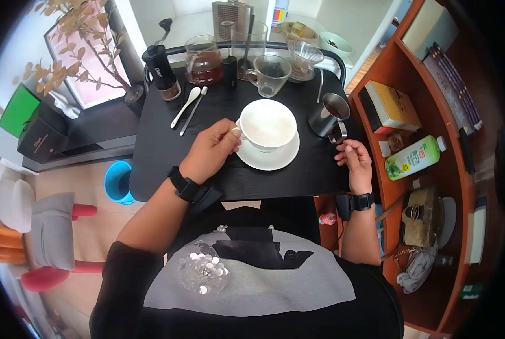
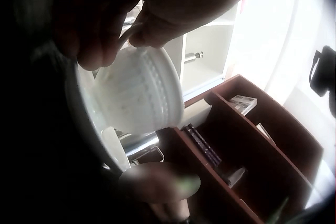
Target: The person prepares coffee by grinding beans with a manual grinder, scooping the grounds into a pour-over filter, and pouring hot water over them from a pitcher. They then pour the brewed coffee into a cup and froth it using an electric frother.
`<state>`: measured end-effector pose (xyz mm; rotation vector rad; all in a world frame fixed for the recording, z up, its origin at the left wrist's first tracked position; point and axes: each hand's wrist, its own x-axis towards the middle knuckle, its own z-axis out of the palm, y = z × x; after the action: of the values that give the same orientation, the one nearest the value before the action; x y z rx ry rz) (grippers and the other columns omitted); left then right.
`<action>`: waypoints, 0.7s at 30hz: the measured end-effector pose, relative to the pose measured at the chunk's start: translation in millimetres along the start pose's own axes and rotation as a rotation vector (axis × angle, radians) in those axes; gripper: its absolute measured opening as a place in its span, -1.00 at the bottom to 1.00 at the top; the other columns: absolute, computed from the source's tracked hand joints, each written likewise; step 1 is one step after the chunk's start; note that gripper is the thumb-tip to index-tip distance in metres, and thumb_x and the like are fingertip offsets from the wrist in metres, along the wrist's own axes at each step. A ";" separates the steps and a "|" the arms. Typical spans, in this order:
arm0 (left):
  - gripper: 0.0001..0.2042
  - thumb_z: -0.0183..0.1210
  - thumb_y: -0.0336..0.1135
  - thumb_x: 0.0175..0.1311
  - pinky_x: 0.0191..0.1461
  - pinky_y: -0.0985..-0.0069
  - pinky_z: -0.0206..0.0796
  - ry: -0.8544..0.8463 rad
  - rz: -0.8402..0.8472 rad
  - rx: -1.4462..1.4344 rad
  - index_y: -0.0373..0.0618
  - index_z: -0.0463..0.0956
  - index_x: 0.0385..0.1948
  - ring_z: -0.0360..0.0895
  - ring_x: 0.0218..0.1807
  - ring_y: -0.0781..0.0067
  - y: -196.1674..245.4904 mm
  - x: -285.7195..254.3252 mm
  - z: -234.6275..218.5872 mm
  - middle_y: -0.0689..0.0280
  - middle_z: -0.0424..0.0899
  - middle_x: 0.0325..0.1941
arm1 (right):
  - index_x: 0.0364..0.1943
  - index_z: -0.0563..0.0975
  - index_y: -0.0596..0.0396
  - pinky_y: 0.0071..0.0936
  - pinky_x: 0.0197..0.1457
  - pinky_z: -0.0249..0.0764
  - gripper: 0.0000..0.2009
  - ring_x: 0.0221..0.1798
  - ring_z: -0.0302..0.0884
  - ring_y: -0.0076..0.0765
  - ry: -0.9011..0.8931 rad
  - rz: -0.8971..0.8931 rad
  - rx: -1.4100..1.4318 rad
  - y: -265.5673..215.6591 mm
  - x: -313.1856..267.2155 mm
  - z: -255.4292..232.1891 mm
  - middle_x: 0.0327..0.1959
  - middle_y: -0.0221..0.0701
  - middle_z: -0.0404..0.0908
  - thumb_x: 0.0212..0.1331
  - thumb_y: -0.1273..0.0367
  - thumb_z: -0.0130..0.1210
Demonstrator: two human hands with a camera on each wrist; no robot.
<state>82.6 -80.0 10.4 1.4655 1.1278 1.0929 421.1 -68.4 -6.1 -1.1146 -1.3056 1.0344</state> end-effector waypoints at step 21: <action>-0.86 0.04 -0.35 0.20 -0.25 0.69 0.34 -0.019 -0.095 -0.166 -0.15 0.33 -0.27 0.40 -0.32 0.66 -1.7 33.9 27.1 0.38 0.43 -0.33 | -0.20 0.46 0.12 -0.67 -0.35 0.37 -0.83 -0.40 0.47 -0.58 0.012 -0.004 0.004 4.5 0.4 -3.2 -0.31 -0.39 0.55 0.23 0.35 -0.05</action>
<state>114.7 -50.9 8.0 1.2775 1.0569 1.0778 424.6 -67.2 -10.3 -1.1131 -1.2959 1.0255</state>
